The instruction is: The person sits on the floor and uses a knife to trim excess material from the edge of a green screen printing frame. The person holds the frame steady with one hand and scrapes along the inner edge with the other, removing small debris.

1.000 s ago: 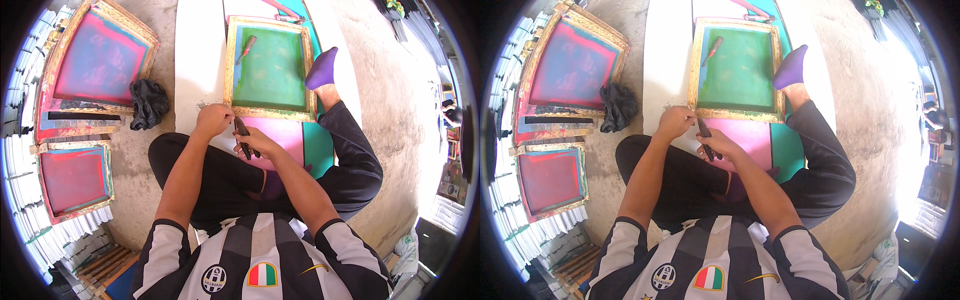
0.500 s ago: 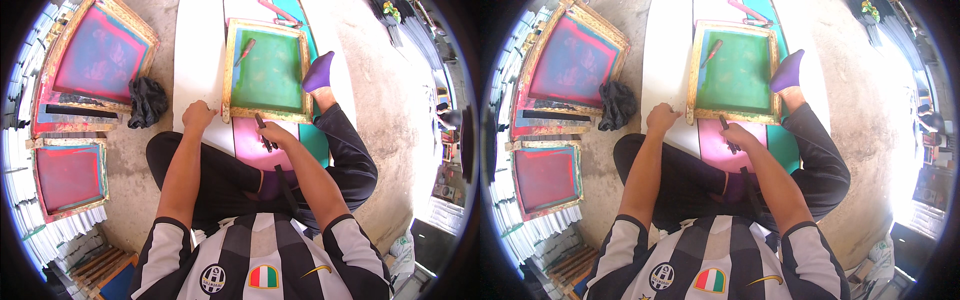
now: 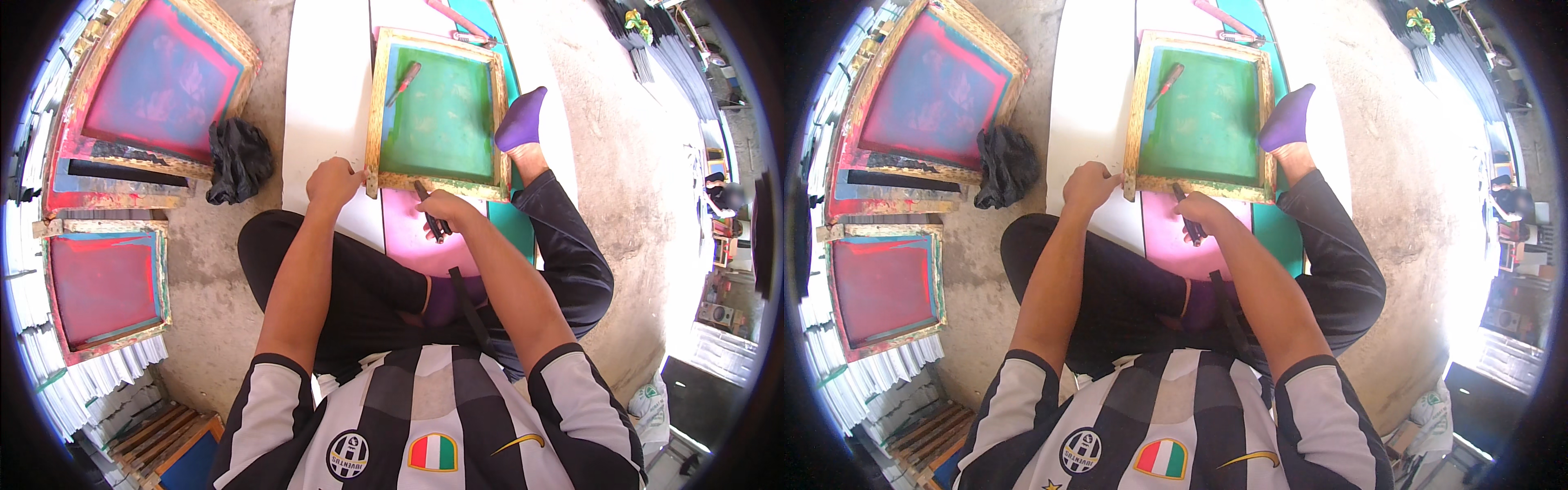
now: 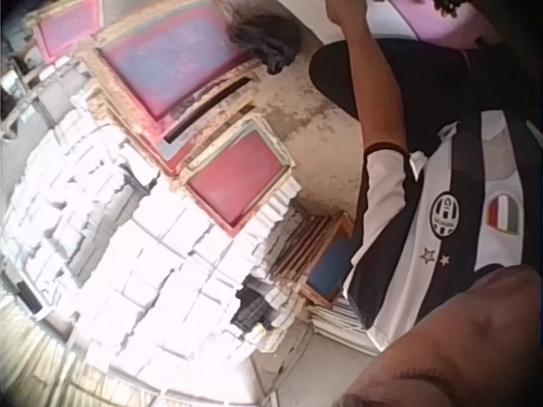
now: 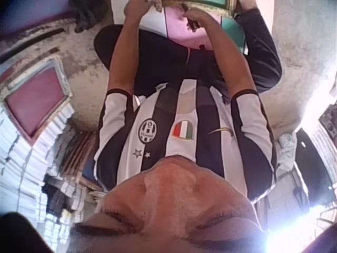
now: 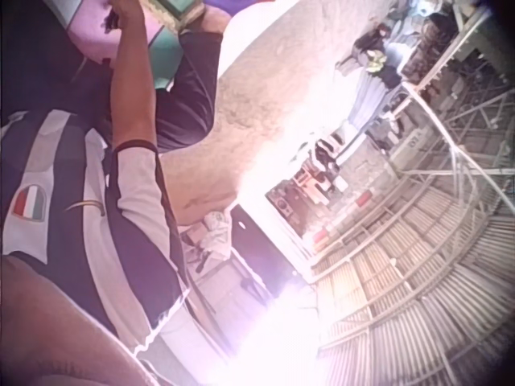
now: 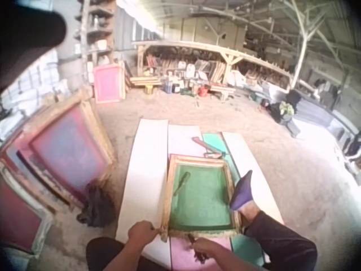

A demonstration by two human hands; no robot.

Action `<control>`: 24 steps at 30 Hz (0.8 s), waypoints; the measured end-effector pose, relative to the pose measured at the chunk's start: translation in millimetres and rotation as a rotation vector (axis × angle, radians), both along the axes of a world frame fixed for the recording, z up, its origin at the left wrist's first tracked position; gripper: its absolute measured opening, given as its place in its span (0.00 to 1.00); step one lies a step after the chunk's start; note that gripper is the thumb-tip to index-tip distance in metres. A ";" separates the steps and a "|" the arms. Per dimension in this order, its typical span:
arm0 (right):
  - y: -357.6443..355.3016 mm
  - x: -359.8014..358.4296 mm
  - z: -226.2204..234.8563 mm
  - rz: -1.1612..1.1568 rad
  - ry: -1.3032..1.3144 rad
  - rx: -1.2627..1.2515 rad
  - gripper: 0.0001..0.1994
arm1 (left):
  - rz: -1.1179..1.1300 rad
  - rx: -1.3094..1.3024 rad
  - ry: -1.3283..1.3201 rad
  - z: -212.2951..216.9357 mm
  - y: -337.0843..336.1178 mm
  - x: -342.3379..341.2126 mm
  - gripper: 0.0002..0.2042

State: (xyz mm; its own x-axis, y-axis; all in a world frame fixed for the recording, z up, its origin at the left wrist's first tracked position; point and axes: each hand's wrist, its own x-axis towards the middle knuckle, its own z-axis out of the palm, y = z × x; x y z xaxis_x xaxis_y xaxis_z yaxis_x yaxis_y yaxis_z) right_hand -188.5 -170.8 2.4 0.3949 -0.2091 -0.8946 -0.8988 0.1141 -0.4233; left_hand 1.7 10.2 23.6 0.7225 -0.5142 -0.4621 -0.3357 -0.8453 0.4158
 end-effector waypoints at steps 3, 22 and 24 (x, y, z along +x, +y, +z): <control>-6.3 5.7 2.8 0.001 0.044 0.005 0.17 | -0.001 -0.023 0.015 7.7 -1.6 -3.0 0.22; 25.2 -14.4 -29.1 0.124 -0.030 -0.470 0.09 | -0.011 -0.087 0.022 0.5 -18.8 -2.7 0.23; 26.5 -17.8 -39.8 0.133 -0.069 -0.538 0.09 | 0.003 -0.115 0.000 -6.0 -20.1 -2.8 0.26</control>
State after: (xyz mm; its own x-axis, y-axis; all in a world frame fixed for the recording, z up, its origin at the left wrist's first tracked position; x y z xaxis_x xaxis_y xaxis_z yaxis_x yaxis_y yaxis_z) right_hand -206.3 -144.3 -37.4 0.5033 -0.5733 -0.6465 -0.8586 -0.2473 -0.4491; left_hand -1.1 -9.9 17.6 0.7242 -0.5619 -0.3998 -0.3336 -0.7929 0.5100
